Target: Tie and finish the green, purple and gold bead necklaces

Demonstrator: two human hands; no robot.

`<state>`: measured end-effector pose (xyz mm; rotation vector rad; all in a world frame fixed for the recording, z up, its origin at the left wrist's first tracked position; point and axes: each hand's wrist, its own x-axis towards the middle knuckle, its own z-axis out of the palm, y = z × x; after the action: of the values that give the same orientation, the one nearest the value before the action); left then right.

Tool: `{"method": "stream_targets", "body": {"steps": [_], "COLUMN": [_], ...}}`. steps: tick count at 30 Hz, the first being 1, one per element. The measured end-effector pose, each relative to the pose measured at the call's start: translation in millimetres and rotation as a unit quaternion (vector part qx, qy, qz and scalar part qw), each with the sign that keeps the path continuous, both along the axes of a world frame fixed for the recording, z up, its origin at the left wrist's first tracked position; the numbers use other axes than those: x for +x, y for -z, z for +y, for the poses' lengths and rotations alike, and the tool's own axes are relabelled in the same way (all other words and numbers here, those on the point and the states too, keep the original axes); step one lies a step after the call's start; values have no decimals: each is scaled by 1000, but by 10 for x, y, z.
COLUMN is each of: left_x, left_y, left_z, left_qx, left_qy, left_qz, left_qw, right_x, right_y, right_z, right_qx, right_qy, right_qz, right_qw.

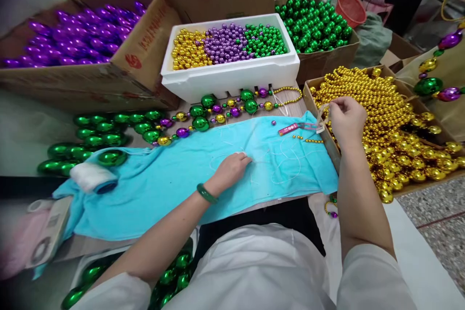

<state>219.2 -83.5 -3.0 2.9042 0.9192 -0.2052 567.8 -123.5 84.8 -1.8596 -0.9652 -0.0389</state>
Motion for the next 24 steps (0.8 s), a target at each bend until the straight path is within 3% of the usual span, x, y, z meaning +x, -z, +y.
{"method": "stream_targets", "body": {"steps": [4,8,13,15,18,24], "left_x": [-2,-33,-114,-170,-291,-574], "left_y": [-70,-112,-167,-194,-218,-164], "left_z": [-27,-52,-41,-20,11,34], "left_qx": [1,-5,-19,-18,-20,-12], "left_qy": [-24,-41,-77,-105,-140,-192], "left_qz": [-18,-38,-30,-39,-58,-50], "left_qw": [1000,998,996,994,988,980], "right_x": [-142,-320,-506,-550,-556,-388], "right_y": [-288,-530,-601,-517,-239,509], "right_z": [317,664,894,866,693,58], "right_qx": [82,143,148,152,128,-56], "right_qy": [-72,-161,-190,-192,-168,-137], "right_qz": [38,212,310,292,212,134], "right_qw": [993,953,920,925,954,980]}}
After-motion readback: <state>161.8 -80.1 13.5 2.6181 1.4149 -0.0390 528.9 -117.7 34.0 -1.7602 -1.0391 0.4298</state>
